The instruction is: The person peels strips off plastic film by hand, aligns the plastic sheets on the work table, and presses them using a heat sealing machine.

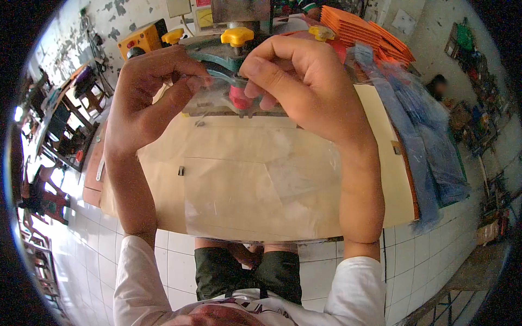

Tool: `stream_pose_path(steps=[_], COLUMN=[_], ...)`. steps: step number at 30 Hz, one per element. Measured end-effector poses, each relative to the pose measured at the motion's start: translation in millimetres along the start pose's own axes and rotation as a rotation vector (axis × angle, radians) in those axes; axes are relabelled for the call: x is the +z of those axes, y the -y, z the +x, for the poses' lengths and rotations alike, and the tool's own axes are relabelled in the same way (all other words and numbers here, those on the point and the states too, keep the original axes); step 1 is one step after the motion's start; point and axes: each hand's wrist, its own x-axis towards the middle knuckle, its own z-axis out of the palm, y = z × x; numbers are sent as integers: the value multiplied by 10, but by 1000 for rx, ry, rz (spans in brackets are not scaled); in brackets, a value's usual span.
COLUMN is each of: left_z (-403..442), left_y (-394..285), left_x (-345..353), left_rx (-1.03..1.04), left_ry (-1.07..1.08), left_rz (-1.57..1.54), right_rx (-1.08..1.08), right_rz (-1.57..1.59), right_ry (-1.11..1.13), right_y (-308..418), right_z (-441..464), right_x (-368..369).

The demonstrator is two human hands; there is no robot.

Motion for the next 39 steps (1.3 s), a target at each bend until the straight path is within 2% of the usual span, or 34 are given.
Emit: stream_pose_path(steps=[10, 19, 25, 34, 39], left_z=[-2, -4, -7, -8, -13], left_y=[4, -12, -3, -4, -1], left_x=[29, 42, 39, 21, 17], left_rx=[23, 2, 25, 24, 27], left_ry=[6, 10, 5, 10, 9], left_rz=[-19, -37, -33, -38, -30], right_rx=[-28, 10, -67, -39, 3], right_rz=[-56, -73, -117, -136, -80], right_ry=[60, 36, -11, -47, 4], right_y=[25, 58, 0, 4, 5], right_z=[-14, -24, -22, -24, -8], right_x=[23, 32, 29, 34, -19])
